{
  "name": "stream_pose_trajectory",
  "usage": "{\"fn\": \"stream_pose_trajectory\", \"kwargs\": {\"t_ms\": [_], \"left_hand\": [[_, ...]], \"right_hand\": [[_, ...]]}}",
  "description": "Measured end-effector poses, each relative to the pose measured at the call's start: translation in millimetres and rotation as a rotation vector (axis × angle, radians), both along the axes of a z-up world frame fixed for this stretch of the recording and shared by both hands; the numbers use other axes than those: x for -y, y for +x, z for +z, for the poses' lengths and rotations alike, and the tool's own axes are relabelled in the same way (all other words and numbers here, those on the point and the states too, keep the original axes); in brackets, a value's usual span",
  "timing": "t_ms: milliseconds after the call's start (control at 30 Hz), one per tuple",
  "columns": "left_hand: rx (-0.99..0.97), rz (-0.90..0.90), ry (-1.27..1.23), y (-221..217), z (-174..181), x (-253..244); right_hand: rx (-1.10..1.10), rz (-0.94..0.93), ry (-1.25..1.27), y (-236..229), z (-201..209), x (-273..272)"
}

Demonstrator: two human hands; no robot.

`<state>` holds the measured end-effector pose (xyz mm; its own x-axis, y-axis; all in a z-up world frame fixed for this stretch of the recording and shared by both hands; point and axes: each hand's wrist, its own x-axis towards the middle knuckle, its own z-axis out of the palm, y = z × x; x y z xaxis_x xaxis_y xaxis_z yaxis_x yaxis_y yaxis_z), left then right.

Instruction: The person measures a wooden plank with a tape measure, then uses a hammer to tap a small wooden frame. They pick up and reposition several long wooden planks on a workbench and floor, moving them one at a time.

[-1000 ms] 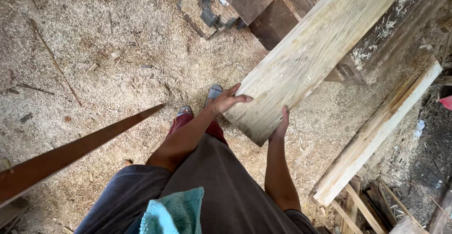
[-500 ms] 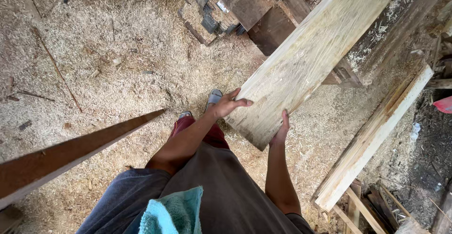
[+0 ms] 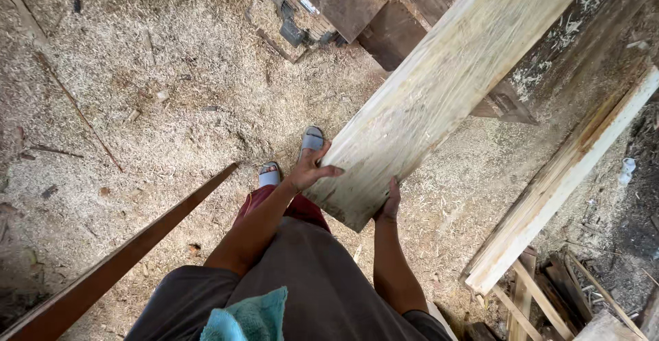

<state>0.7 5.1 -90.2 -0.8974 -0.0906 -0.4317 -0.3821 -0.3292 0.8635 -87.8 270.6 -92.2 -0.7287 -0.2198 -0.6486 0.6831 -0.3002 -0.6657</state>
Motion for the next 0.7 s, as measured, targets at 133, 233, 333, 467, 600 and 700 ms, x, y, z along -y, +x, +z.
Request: {"fn": "stream_pose_trajectory", "kwargs": {"t_ms": [133, 233, 333, 467, 600, 700], "left_hand": [[0.066, -0.076, -0.199, -2.9, -12.7, 3.7], [0.049, -0.040, -0.171, -1.8, -0.6, 2.5], [0.050, 0.001, -0.057, 0.5, 27.0, 2.0], [0.176, -0.093, -0.058, -0.8, 68.4, 9.9], [0.297, -0.192, -0.182, 3.6, 92.2, 10.9], [0.270, -0.176, -0.125, -1.6, 92.5, 11.9]], "right_hand": [[0.019, 0.000, -0.020, -3.2, -4.7, 2.3], [0.023, -0.004, 0.041, -1.9, 6.1, 2.0], [-0.009, -0.022, 0.027, 2.2, 22.4, 4.1], [-0.073, 0.012, 0.037, -0.4, 46.8, 18.3], [-0.125, 0.010, 0.113, 6.4, 74.2, 27.2], [-0.117, 0.017, 0.170, 1.2, 89.5, 36.4]]}}
